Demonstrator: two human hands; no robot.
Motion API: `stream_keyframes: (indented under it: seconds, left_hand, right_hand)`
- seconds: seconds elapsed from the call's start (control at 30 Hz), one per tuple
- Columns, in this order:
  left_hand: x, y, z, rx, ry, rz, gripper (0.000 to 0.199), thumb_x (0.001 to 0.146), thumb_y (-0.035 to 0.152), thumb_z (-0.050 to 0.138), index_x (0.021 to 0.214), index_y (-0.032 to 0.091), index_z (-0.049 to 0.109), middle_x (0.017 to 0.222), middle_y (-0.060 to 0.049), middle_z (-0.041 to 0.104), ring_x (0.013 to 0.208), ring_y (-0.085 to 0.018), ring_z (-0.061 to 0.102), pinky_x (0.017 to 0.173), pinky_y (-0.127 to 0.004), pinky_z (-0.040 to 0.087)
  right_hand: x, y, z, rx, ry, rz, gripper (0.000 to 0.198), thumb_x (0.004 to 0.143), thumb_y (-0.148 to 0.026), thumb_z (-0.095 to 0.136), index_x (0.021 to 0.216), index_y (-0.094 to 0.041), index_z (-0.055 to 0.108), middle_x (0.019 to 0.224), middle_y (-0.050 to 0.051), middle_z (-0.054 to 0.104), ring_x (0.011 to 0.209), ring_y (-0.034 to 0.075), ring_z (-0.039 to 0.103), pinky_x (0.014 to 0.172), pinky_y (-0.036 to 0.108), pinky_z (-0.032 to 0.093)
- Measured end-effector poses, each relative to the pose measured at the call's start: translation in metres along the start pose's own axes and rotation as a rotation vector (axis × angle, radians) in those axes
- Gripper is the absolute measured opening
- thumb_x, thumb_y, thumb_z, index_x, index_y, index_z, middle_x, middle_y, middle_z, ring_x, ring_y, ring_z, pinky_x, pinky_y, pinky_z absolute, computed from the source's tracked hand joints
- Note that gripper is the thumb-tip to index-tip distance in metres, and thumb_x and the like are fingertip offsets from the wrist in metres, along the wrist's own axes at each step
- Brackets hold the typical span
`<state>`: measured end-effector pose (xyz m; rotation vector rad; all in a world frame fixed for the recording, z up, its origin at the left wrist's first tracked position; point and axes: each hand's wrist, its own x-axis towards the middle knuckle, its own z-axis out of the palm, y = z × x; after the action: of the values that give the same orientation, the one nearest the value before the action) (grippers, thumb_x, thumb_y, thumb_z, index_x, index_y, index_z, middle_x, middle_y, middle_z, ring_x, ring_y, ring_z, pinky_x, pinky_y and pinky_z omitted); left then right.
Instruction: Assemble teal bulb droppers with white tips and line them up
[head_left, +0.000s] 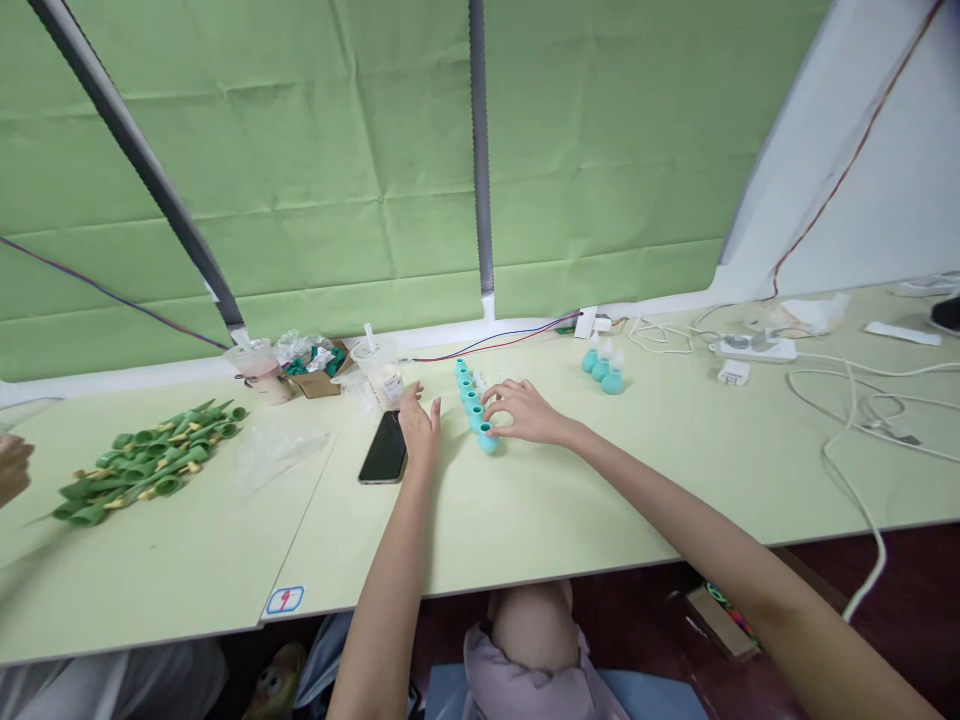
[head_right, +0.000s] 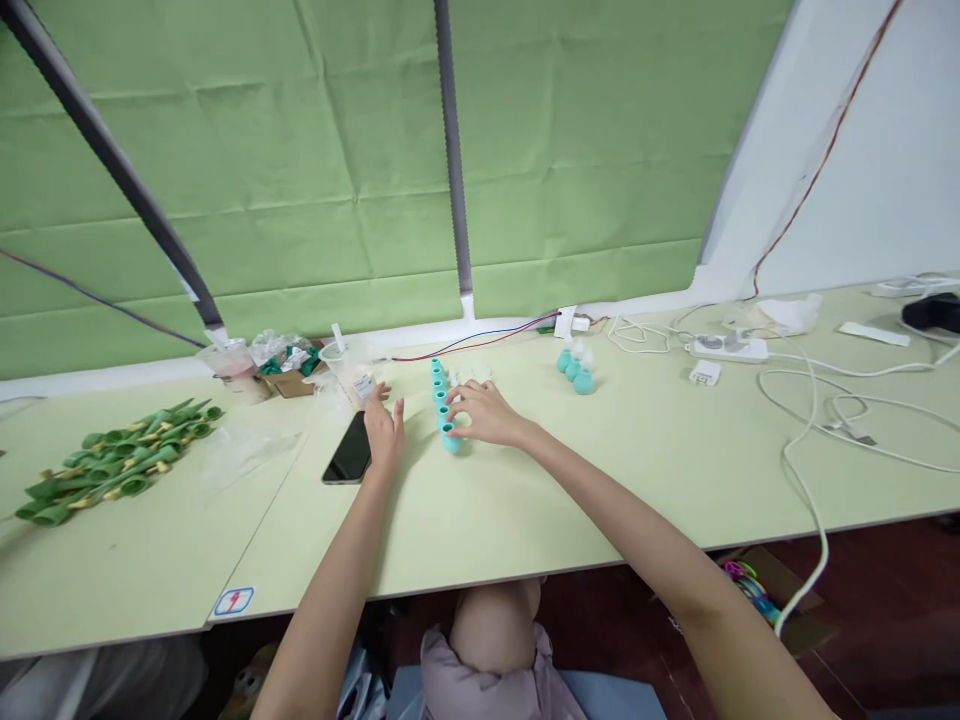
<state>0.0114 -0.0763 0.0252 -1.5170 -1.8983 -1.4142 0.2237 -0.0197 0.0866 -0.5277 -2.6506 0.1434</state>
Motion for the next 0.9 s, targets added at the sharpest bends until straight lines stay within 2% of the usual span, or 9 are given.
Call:
stream_keyframes:
  seconds: [0.13,0.27,0.37,0.5,0.63,0.7,0.8,0.9]
  left_hand:
    - [-0.001,-0.001,0.001,0.057,-0.101,-0.03,0.046,0.088,0.044,0.033,0.123,0.015,0.037,0.109,-0.012,0.053,0.101,-0.022,0.049,0.086,-0.038,0.036]
    - [-0.002,-0.002,0.002,0.084,-0.162,-0.039,0.044,0.088,0.044,0.031,0.122,0.017,0.038,0.11,-0.011,0.053,0.102,-0.022,0.049,0.087,-0.039,0.035]
    - [-0.001,-0.003,0.003,0.1,-0.182,-0.048,0.043,0.088,0.044,0.031,0.12,0.017,0.039,0.111,-0.01,0.054,0.103,-0.022,0.049,0.087,-0.039,0.034]
    - [0.0,-0.003,0.003,0.115,-0.194,-0.044,0.043,0.088,0.045,0.03,0.12,0.017,0.04,0.11,-0.01,0.055,0.103,-0.023,0.05,0.087,-0.04,0.034]
    - [0.001,-0.004,0.003,0.127,-0.189,-0.042,0.044,0.088,0.045,0.03,0.119,0.017,0.041,0.106,-0.011,0.056,0.102,-0.024,0.051,0.087,-0.041,0.035]
    - [0.002,-0.005,0.005,0.138,-0.187,-0.038,0.043,0.088,0.045,0.03,0.118,0.016,0.042,0.107,-0.011,0.056,0.101,-0.024,0.051,0.086,-0.041,0.035]
    - [0.003,-0.006,0.008,0.16,-0.193,-0.017,0.042,0.088,0.045,0.03,0.116,0.017,0.044,0.107,-0.011,0.056,0.099,-0.024,0.052,0.085,-0.041,0.036]
    - [0.002,-0.007,0.01,0.172,-0.219,0.0,0.041,0.088,0.045,0.03,0.115,0.017,0.045,0.107,-0.011,0.056,0.099,-0.023,0.052,0.084,-0.04,0.036]
  right_hand:
    - [-0.002,-0.007,0.008,-0.027,-0.008,0.007,0.025,0.075,-0.049,0.058,0.086,-0.028,0.067,0.114,0.003,0.057,0.104,0.023,0.045,0.082,0.037,0.026]
    - [0.004,0.003,-0.009,0.029,0.055,0.054,0.03,0.078,-0.052,0.053,0.095,-0.03,0.064,0.115,0.002,0.057,0.103,0.023,0.045,0.081,0.036,0.026]
    - [0.008,0.024,-0.024,-0.009,0.186,0.159,0.025,0.083,-0.045,0.048,0.095,-0.029,0.064,0.112,0.003,0.058,0.102,0.022,0.046,0.079,0.035,0.027]
    - [0.007,0.063,-0.035,-0.135,0.313,0.307,0.017,0.083,-0.034,0.05,0.089,-0.025,0.064,0.107,0.004,0.06,0.1,0.024,0.046,0.079,0.037,0.027]
    - [-0.01,0.101,-0.05,-0.347,0.419,0.462,0.017,0.082,-0.028,0.051,0.094,-0.022,0.062,0.104,0.008,0.06,0.099,0.027,0.046,0.081,0.04,0.027]
    - [-0.025,0.12,-0.061,-0.429,0.468,0.585,0.019,0.082,-0.029,0.051,0.096,-0.021,0.06,0.102,0.01,0.059,0.099,0.027,0.046,0.08,0.039,0.029]
    - [-0.05,0.144,-0.073,-0.464,0.414,0.816,0.026,0.079,-0.037,0.055,0.097,-0.019,0.057,0.098,0.011,0.06,0.094,0.027,0.05,0.075,0.036,0.033]
    - [-0.068,0.159,-0.074,-0.438,0.241,0.933,0.03,0.076,-0.038,0.059,0.099,-0.019,0.057,0.097,0.01,0.062,0.089,0.025,0.054,0.067,0.032,0.036]
